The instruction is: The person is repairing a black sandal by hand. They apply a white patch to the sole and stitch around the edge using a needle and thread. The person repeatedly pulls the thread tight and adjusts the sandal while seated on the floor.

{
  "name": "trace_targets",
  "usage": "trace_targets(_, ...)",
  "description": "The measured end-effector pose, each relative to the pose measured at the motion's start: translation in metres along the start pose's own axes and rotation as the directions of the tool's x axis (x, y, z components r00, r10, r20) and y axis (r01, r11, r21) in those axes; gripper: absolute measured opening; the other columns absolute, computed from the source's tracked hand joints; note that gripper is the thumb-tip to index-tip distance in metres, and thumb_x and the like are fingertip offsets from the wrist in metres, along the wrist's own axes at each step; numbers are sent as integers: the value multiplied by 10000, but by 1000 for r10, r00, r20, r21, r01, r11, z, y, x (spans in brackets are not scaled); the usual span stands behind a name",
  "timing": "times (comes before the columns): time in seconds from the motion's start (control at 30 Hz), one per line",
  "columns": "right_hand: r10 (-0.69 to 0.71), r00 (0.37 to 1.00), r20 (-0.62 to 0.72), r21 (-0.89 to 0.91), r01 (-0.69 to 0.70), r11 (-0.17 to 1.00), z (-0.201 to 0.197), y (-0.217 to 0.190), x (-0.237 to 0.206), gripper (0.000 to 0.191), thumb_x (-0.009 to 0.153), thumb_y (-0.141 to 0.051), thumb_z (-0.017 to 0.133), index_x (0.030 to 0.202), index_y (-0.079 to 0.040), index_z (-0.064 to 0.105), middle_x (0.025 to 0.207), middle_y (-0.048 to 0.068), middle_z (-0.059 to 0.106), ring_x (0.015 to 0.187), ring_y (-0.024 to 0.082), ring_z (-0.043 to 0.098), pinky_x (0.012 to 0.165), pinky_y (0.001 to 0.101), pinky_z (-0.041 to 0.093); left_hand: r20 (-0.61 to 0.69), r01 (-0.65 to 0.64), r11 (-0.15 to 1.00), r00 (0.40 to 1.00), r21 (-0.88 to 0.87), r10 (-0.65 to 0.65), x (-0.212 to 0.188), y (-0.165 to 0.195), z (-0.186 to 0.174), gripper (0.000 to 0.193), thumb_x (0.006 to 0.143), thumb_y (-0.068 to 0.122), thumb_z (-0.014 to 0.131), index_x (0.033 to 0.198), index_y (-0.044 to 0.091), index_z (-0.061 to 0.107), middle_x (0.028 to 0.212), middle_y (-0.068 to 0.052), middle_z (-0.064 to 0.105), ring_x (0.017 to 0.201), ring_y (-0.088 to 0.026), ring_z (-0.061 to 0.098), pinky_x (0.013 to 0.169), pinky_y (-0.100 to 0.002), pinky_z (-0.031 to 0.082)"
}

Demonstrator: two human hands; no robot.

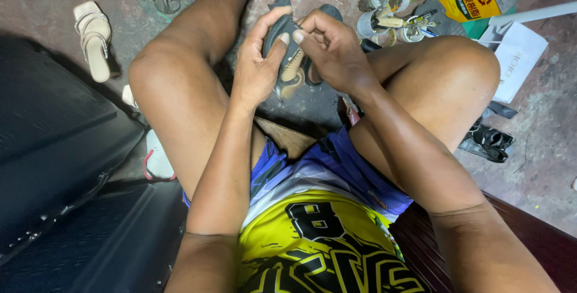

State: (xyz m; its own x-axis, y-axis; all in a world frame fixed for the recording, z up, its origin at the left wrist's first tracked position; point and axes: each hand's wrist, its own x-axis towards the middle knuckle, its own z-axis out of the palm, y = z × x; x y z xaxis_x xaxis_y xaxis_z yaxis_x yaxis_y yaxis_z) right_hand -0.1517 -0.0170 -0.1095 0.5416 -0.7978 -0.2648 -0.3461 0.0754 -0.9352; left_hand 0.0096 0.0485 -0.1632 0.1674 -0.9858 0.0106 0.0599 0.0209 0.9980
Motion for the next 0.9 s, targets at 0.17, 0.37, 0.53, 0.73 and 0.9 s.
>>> trace_targets(0.17,11,999,50,54,-13,998,-3,2,0,186,1094,-211,613,993,-60,575,695,-12,549,501,45,488,441,230,407,18,-156,980,988,119,155,-5,4,0,462,967,-61,600,1407,72,561,1333,-89,619,1255,-184,620,1116,-304,481)
trace_targets(0.37,-137,987,89,202,117,972,-5,5,0,198,1117,-229,563,1027,-53,570,1108,2,653,886,56,631,595,228,511,-145,-115,974,986,-197,87,1,-3,0,383,1056,-39,557,1419,82,567,1286,-67,644,1223,-171,626,1111,-322,509)
trace_targets(0.53,-174,985,7,226,168,959,-8,-2,7,158,1113,-191,528,1066,-55,593,1096,3,701,944,66,666,805,197,581,-144,-178,981,976,-79,165,3,-1,-10,422,1048,-61,573,1443,85,547,1338,-52,631,1258,-170,596,1147,-323,473)
trace_targets(0.73,-26,1000,-17,18,26,999,0,4,4,57,1027,-94,618,1075,-64,615,809,-33,528,664,45,446,558,211,372,-57,-206,970,975,128,214,-1,6,-5,453,993,-47,592,1423,86,544,1314,-70,619,1215,-176,641,1110,-311,500)
trace_targets(0.9,-102,994,43,208,90,974,0,15,13,68,1110,-90,603,1066,-58,561,911,-7,657,797,40,605,684,199,490,-75,-222,975,972,4,222,1,3,-6,380,1077,-33,538,1436,91,559,1347,-87,625,1273,-197,622,1158,-325,468)
